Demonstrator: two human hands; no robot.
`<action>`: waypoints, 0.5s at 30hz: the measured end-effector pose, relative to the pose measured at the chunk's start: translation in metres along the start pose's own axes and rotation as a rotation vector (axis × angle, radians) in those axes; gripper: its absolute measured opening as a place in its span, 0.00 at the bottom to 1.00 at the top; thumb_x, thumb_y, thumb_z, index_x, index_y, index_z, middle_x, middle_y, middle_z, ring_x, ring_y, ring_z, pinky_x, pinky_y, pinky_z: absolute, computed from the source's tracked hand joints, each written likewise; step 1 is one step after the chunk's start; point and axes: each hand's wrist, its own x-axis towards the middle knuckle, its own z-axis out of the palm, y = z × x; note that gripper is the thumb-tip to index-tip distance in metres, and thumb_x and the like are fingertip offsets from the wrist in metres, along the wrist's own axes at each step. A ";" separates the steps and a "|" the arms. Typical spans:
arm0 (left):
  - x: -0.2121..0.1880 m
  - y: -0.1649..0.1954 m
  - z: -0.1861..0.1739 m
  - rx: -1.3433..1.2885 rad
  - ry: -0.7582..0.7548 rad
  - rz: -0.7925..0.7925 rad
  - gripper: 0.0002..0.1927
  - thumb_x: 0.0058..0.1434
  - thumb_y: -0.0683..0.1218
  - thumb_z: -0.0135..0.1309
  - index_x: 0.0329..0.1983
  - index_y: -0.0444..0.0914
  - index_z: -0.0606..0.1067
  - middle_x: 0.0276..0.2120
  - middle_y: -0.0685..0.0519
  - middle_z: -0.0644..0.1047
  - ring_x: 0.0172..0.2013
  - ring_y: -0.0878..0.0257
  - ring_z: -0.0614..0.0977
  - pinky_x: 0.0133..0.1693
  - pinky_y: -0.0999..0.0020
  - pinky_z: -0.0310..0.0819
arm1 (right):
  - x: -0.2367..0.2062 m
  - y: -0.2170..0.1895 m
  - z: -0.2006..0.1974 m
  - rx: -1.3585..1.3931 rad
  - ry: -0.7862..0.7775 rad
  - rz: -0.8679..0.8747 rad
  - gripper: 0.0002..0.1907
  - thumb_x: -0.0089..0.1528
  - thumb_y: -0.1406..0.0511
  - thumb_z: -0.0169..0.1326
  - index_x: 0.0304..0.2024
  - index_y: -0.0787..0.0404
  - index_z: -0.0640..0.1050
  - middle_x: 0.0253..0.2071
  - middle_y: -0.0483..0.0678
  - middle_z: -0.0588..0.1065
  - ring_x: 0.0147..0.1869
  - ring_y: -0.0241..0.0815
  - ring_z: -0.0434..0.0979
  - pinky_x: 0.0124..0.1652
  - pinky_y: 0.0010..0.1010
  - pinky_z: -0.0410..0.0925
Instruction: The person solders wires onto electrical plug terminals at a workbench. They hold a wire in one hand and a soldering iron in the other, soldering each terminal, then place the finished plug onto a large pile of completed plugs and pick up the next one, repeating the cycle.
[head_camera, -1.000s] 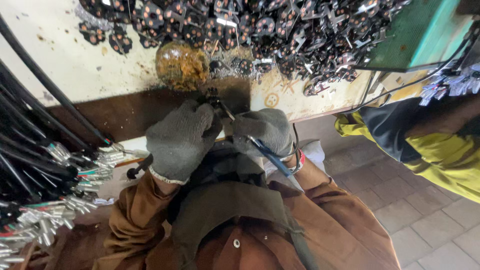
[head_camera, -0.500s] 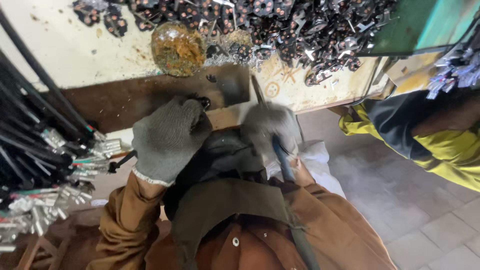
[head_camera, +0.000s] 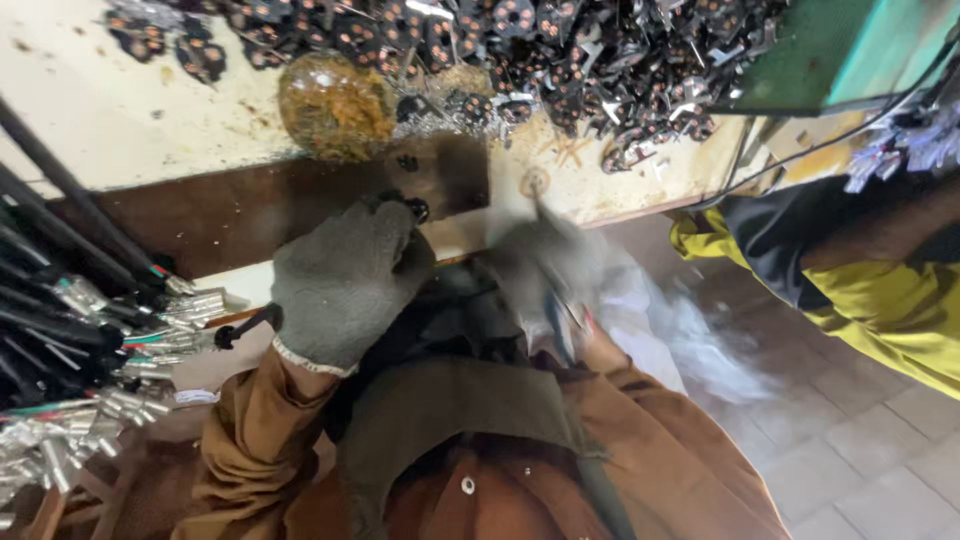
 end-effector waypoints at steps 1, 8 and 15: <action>0.000 0.000 0.002 -0.012 -0.001 -0.010 0.05 0.59 0.46 0.61 0.32 0.42 0.76 0.28 0.51 0.75 0.26 0.53 0.78 0.27 0.57 0.71 | -0.001 0.008 0.008 0.015 0.010 0.023 0.03 0.60 0.71 0.58 0.36 0.65 0.78 0.34 0.52 0.76 0.37 0.50 0.79 0.37 0.30 0.69; 0.007 0.002 0.002 0.018 0.007 -0.039 0.11 0.59 0.50 0.63 0.27 0.43 0.74 0.25 0.51 0.74 0.25 0.51 0.78 0.26 0.56 0.70 | 0.026 -0.011 0.037 -0.061 0.071 -0.025 0.15 0.55 0.70 0.60 0.45 0.61 0.75 0.48 0.56 0.78 0.45 0.53 0.80 0.45 0.37 0.73; 0.004 0.013 0.004 -0.088 -0.025 -0.163 0.12 0.50 0.48 0.62 0.34 0.39 0.74 0.28 0.47 0.75 0.29 0.46 0.79 0.28 0.55 0.71 | 0.042 -0.022 0.023 -0.015 0.030 -0.016 0.20 0.57 0.68 0.66 0.52 0.61 0.77 0.48 0.54 0.80 0.49 0.52 0.84 0.47 0.37 0.76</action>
